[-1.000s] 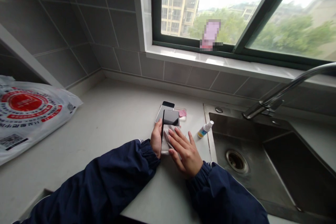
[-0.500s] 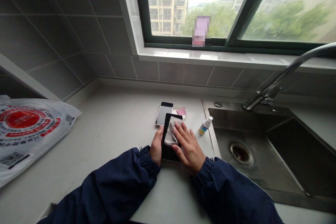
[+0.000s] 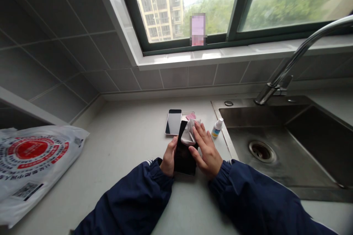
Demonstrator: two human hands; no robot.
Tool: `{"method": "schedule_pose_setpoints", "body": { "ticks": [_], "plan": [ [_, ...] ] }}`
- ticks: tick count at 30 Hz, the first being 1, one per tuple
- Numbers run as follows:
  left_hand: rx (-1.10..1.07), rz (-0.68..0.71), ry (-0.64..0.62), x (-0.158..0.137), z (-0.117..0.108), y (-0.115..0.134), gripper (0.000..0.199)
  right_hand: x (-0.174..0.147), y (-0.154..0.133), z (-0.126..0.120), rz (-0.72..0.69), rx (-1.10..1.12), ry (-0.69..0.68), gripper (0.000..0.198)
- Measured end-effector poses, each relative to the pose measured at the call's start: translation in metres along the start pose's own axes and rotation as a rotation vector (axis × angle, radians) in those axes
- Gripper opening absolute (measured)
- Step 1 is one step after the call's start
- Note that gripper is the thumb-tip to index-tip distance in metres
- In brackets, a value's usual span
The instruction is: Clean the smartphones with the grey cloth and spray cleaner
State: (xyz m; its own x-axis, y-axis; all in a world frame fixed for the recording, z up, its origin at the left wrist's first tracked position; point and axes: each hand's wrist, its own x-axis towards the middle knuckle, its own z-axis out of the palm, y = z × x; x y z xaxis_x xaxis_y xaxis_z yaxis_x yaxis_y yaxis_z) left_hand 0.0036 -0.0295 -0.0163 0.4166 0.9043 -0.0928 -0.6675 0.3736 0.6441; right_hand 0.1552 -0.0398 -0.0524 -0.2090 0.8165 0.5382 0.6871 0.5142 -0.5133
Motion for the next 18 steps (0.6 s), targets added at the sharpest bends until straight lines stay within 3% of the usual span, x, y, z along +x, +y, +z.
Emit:
{"method": "schedule_pose_setpoints", "body": {
  "ticks": [11, 18],
  "plan": [
    [0.052, -0.052, 0.005, -0.0004, -0.0069, -0.0014, 0.051, 0.0019, -0.0033, -0.0029, -0.031, -0.106, 0.016, 0.073],
    [0.049, -0.015, 0.010, 0.0022, -0.0079, -0.0018, 0.052, 0.0025, -0.0065, -0.0048, -0.090, -0.190, -0.069, 0.075]
  ]
}}
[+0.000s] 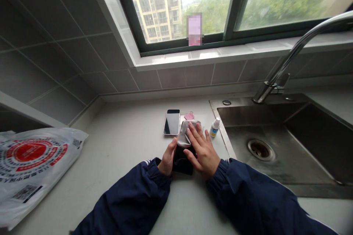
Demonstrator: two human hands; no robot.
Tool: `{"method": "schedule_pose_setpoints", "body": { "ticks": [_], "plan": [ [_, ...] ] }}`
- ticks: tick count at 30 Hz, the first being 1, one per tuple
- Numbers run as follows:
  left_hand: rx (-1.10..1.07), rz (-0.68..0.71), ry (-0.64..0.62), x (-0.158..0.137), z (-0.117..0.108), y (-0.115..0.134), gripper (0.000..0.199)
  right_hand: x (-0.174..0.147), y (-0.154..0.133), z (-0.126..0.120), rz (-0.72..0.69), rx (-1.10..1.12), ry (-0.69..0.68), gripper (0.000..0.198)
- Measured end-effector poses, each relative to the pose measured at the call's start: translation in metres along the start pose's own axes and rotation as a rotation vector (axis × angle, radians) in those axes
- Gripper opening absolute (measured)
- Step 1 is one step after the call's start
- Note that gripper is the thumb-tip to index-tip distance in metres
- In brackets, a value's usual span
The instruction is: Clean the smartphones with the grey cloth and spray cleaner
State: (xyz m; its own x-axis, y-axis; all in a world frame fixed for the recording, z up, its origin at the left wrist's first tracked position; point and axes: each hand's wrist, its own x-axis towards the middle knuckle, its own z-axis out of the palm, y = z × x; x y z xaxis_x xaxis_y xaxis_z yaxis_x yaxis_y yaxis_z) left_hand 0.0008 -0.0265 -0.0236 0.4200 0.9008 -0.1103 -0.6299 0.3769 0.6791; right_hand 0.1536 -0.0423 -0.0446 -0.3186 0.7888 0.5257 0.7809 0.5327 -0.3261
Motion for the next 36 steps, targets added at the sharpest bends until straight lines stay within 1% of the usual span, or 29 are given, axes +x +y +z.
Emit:
{"method": "schedule_pose_setpoints", "body": {
  "ticks": [3, 7, 12, 16, 19, 24, 29, 32, 36],
  "plan": [
    [-0.049, -0.028, 0.025, 0.003, -0.003, -0.001, 0.049, 0.000, -0.002, -0.001, -0.040, -0.018, -0.066, 0.075],
    [-0.143, -0.066, 0.088, 0.004, -0.003, 0.000, 0.053, -0.001, -0.005, -0.002, -0.089, -0.004, -0.121, 0.070],
    [-0.173, -0.094, 0.209, 0.003, 0.006, 0.009, 0.059, -0.003, -0.008, -0.003, -0.150, 0.060, -0.123, 0.057],
    [-0.161, -0.130, 0.250, 0.003, 0.007, 0.014, 0.064, -0.003, -0.008, -0.003, -0.211, 0.113, -0.111, 0.048],
    [-0.155, -0.135, 0.234, 0.004, 0.005, 0.014, 0.064, -0.004, -0.007, -0.002, -0.224, 0.118, -0.098, 0.045],
    [-0.155, -0.137, 0.204, 0.005, 0.002, 0.011, 0.062, -0.004, -0.006, -0.001, -0.177, 0.060, -0.085, 0.050],
    [-0.185, -0.149, 0.093, 0.006, -0.004, 0.004, 0.056, -0.002, -0.004, -0.002, -0.103, 0.038, -0.077, 0.056],
    [-0.127, -0.123, 0.031, 0.006, -0.007, 0.001, 0.054, -0.002, -0.003, -0.003, -0.040, 0.044, -0.061, 0.059],
    [-0.025, -0.099, 0.000, 0.003, -0.006, 0.001, 0.052, -0.002, -0.003, -0.002, 0.015, 0.064, -0.002, 0.064]
  ]
}}
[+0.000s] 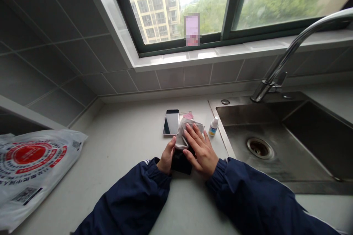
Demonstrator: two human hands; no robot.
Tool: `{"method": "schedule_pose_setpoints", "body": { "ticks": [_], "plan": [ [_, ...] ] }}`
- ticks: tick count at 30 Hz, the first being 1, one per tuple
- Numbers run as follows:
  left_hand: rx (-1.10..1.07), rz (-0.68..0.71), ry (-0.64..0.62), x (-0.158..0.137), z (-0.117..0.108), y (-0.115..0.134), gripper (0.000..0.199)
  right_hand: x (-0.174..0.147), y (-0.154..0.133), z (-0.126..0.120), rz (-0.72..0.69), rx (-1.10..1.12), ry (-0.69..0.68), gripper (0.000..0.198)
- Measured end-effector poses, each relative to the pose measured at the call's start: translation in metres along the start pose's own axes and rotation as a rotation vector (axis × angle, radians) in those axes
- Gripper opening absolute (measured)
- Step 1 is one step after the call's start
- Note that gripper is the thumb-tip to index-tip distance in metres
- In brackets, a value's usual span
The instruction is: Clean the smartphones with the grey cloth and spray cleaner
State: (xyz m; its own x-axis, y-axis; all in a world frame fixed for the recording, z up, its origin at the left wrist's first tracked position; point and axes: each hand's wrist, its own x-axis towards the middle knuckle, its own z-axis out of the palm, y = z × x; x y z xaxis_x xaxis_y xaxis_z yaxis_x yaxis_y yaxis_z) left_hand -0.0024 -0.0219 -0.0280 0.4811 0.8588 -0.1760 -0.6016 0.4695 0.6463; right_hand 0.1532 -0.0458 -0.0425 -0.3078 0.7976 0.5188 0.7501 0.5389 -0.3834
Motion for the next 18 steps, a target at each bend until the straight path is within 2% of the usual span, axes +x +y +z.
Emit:
{"method": "schedule_pose_setpoints", "body": {
  "ticks": [7, 14, 18],
  "plan": [
    [0.031, 0.049, -0.053, -0.0036, 0.0049, 0.0011, 0.045, -0.0005, 0.0001, 0.0016, 0.032, 0.003, 0.073, 0.068],
    [-0.027, 0.017, -0.043, -0.0039, 0.0021, -0.0012, 0.050, 0.0003, 0.0019, 0.0013, 0.029, 0.003, 0.074, 0.070],
    [0.023, 0.046, -0.058, -0.0033, -0.0006, -0.0032, 0.049, 0.0007, 0.0019, 0.0003, 0.001, 0.002, 0.040, 0.072]
  ]
}}
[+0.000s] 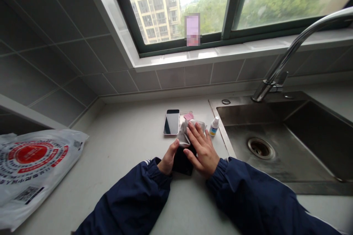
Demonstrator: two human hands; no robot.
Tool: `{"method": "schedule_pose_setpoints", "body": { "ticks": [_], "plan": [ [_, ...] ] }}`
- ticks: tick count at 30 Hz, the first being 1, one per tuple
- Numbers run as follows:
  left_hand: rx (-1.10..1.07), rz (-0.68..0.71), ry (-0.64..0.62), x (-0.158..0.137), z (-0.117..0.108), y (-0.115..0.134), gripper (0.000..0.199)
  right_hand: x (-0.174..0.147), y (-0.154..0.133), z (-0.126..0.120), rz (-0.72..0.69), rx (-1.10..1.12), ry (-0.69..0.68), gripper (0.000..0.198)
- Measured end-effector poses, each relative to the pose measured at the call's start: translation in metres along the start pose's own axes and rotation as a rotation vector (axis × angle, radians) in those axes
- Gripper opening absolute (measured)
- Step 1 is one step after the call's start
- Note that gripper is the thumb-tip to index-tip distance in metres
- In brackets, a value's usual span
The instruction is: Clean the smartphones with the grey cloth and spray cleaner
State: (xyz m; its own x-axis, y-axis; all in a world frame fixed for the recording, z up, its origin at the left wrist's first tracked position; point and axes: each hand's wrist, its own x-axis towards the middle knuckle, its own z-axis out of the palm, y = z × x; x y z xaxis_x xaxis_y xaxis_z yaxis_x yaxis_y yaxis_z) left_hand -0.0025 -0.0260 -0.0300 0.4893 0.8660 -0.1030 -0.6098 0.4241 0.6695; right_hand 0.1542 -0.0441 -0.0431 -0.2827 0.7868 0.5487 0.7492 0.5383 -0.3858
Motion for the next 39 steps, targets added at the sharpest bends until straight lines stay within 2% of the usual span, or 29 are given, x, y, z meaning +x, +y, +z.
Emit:
{"method": "schedule_pose_setpoints", "body": {
  "ticks": [5, 11, 16, 19, 26, 30, 33, 36, 39],
  "plan": [
    [0.060, 0.040, 0.053, 0.001, -0.004, -0.002, 0.046, 0.001, -0.004, -0.003, -0.020, 0.002, -0.067, 0.071],
    [-0.106, -0.028, 0.058, 0.004, -0.001, 0.000, 0.050, 0.001, -0.008, -0.005, -0.078, -0.007, -0.127, 0.068],
    [-0.153, -0.064, 0.195, 0.005, 0.004, 0.008, 0.057, 0.000, -0.008, -0.002, -0.111, 0.027, -0.168, 0.062],
    [-0.154, -0.078, 0.227, 0.005, 0.005, 0.014, 0.062, 0.000, -0.009, -0.003, -0.130, 0.042, -0.191, 0.055],
    [-0.281, -0.033, 0.250, 0.001, 0.012, 0.019, 0.070, 0.000, -0.012, -0.007, -0.218, 0.146, -0.219, 0.045],
    [-0.247, -0.024, 0.276, -0.001, 0.009, 0.021, 0.073, 0.000, -0.014, -0.008, -0.290, 0.213, -0.205, 0.039],
    [-0.227, -0.048, 0.227, -0.003, 0.007, 0.025, 0.081, 0.000, -0.015, -0.009, -0.321, 0.224, -0.176, 0.034],
    [-0.227, -0.054, 0.191, -0.003, 0.006, 0.030, 0.085, -0.001, -0.017, -0.009, -0.326, 0.216, -0.112, 0.030],
    [-0.235, -0.035, 0.211, -0.002, 0.004, 0.034, 0.087, -0.001, -0.018, -0.010, -0.319, 0.221, -0.042, 0.027]
  ]
}}
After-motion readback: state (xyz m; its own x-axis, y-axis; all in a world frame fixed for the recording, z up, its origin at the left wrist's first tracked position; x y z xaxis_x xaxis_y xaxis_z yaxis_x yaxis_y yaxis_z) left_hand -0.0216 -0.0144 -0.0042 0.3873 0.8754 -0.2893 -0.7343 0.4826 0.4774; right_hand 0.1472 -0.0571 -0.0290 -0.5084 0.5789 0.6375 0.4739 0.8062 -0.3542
